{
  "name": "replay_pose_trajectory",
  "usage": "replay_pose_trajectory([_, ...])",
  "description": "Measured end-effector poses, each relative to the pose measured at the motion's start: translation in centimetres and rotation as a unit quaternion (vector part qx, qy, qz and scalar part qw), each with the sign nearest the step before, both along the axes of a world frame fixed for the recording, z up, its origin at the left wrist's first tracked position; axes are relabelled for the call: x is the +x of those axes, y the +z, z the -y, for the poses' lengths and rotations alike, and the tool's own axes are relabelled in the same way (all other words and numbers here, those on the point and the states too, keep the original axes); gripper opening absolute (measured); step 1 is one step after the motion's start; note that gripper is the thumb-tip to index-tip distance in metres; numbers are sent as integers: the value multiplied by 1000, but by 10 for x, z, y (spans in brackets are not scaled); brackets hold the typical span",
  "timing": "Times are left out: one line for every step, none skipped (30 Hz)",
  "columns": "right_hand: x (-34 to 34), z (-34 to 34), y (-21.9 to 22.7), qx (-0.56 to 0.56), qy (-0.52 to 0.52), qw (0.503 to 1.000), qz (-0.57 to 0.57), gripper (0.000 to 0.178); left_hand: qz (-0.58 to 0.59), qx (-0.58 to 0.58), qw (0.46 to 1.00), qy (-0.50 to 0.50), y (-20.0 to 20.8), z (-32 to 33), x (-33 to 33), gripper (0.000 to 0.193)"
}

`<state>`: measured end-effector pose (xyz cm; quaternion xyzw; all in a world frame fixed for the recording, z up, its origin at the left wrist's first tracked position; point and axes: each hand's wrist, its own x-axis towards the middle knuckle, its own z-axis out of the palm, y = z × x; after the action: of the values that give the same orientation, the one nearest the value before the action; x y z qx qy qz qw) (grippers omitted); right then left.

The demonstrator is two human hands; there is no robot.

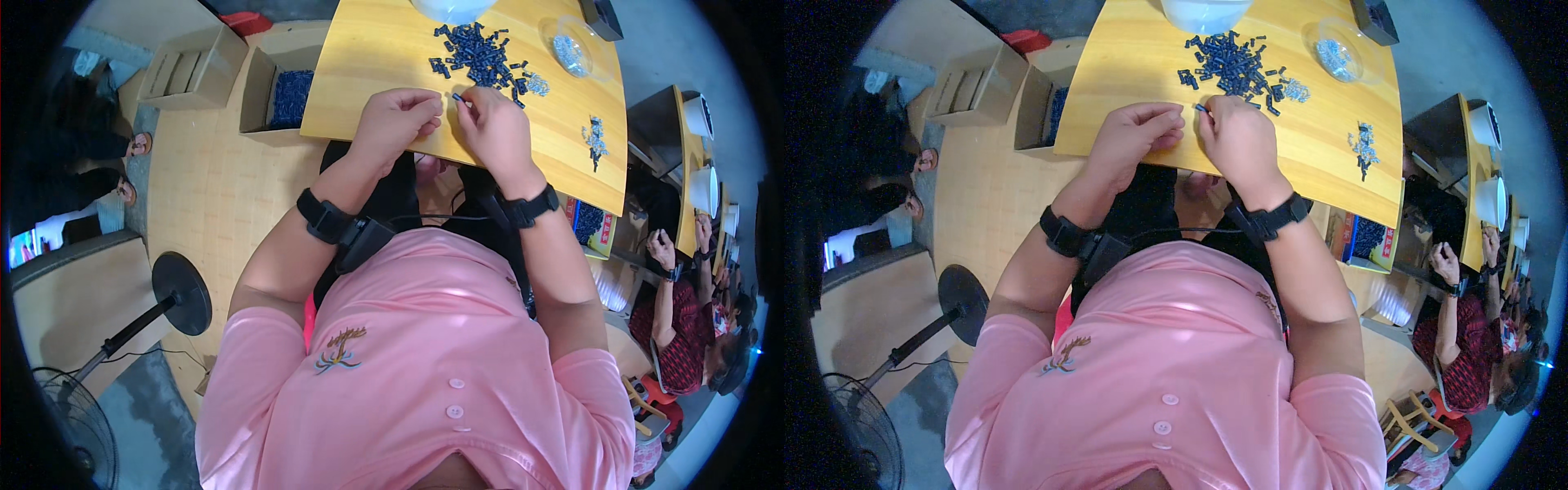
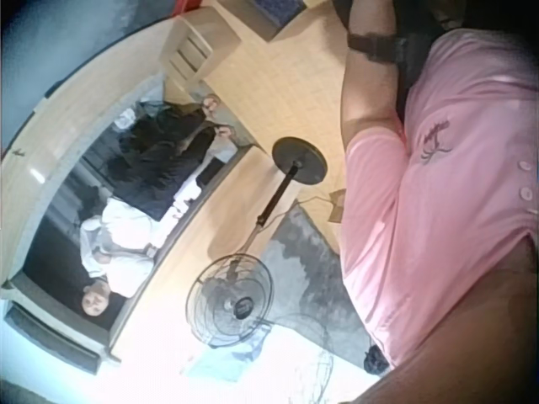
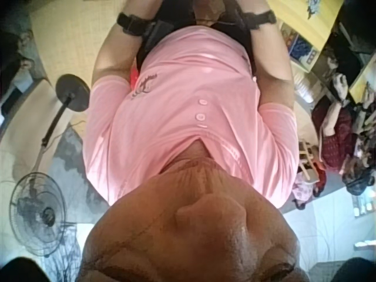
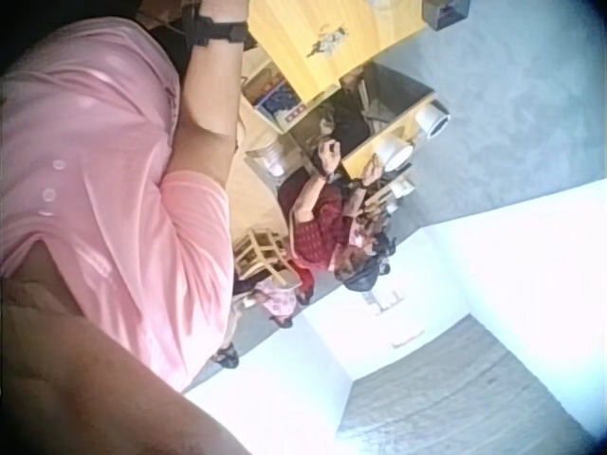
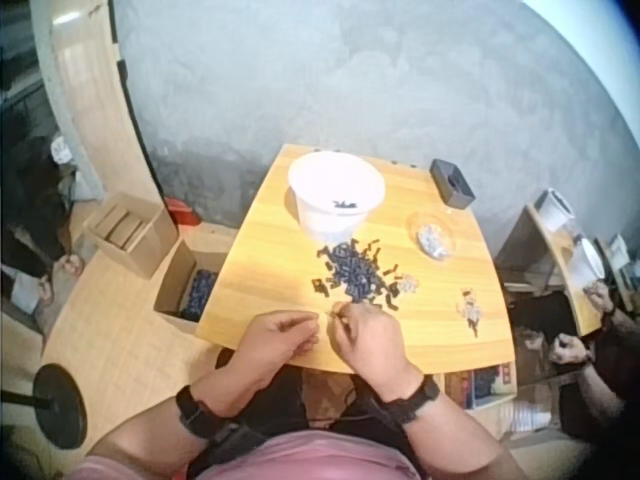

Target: Assembling small black and silver plastic or rubber components at a workstation.

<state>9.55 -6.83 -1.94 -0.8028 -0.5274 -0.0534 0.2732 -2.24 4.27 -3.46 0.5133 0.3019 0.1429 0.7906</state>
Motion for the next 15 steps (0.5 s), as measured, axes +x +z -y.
replay_pose_trajectory([-3,5,5,-1,0,1000,-1,13,4,0,1000,-4,2,3,2,26])
replay_pose_trajectory([-7,10,10,26,22,999,-20,11,3,-1,1000,-4,4,4,4,26])
replay_pose_trajectory([-9,14,13,54,43,997,-39,10,-2,-17,1000,-23,8,5,5,25])
replay_pose_trajectory([-9,17,14,53,40,997,-39,10,-6,-33,998,-44,11,7,7,25])
replay_pose_trajectory([-9,19,15,72,59,994,-49,9,-7,-34,998,-47,11,9,8,25])
replay_pose_trajectory([-9,22,16,90,78,991,-59,9,12,-36,998,-52,10,10,8,24])
replay_pose_trajectory([-8,24,15,89,75,991,-59,9,31,-38,997,-57,9,12,9,23])
replay_pose_trajectory([-6,27,14,96,64,989,-94,11,31,-39,997,-60,9,13,9,23])
replay_pose_trajectory([-6,29,13,103,54,985,-130,12,35,-37,997,-60,10,14,10,22])
replay_pose_trajectory([-6,30,13,102,53,985,-129,12,41,-34,997,-59,10,15,10,21])
replay_pose_trajectory([-7,31,15,109,35,979,-168,13,41,-34,997,-59,10,16,10,21])
replay_pose_trajectory([-8,32,16,115,18,971,-207,15,49,-17,996,-67,9,16,10,21])
replay_pose_trajectory([-9,33,15,115,19,971,-207,15,56,1,996,-73,9,17,9,22])
replay_pose_trajectory([-11,34,14,127,10,966,-223,14,57,2,996,-70,10,18,8,22])
replay_pose_trajectory([-11,34,12,140,1,961,-239,14,68,19,995,-69,12,19,7,23])
